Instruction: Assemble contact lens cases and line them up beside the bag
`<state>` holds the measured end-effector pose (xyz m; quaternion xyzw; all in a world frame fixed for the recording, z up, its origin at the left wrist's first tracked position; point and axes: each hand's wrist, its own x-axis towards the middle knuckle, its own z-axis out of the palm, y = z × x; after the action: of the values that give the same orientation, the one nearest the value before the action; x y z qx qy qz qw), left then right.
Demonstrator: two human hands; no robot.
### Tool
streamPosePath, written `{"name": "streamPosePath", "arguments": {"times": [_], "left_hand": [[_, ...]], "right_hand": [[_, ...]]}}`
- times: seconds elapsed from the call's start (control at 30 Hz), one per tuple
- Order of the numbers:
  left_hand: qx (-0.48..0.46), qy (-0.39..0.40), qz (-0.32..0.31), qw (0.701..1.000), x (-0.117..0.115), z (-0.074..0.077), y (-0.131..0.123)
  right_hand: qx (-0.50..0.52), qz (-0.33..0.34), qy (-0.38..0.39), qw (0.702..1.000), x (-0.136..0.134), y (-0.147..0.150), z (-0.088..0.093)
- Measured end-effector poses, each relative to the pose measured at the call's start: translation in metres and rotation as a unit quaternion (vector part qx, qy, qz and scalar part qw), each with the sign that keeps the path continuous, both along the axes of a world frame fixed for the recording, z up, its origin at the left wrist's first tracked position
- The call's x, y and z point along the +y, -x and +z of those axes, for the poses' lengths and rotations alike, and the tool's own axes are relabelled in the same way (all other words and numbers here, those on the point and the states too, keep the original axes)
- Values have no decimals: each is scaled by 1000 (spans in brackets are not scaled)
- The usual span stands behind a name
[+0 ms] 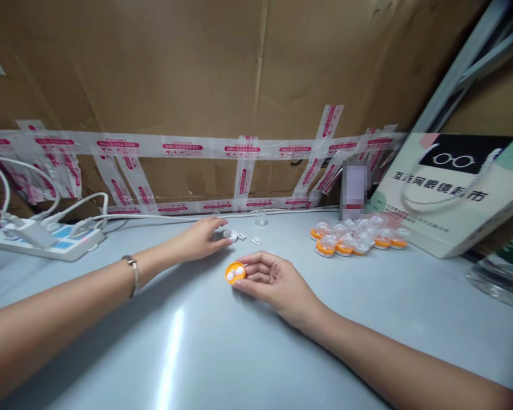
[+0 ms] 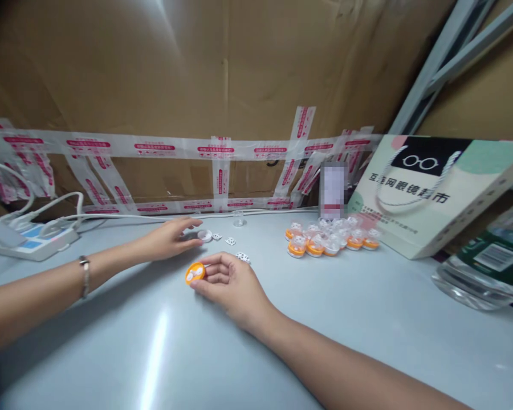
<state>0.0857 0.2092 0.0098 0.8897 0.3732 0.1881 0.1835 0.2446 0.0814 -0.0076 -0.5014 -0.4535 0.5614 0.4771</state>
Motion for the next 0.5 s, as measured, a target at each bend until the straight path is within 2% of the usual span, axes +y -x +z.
{"name": "streamPosePath", "arguments": {"times": [0.07,0.17,0.33,0.37,0.43,0.5], "left_hand": [[1,10,0,1000,10,-6,-12],[-7,40,8,999,10,-6,-13],[-57,151,28,987,-24,11,19],[-77,190,24,978,-33,13,26],[-157,320,18,934,-50,13,38],[-207,392,17,896,-65,10,44]], "right_hand": [[-5,-5,-3,1000,0,-3,0],[-7,-8,-10,1000,1,-8,2],[-12,-15,-17,1000,0,-11,8],[-15,-16,-17,1000,0,-10,9],[-28,-12,-11,999,-3,-9,11],[-39,-1,-5,999,-6,-7,12]]}}
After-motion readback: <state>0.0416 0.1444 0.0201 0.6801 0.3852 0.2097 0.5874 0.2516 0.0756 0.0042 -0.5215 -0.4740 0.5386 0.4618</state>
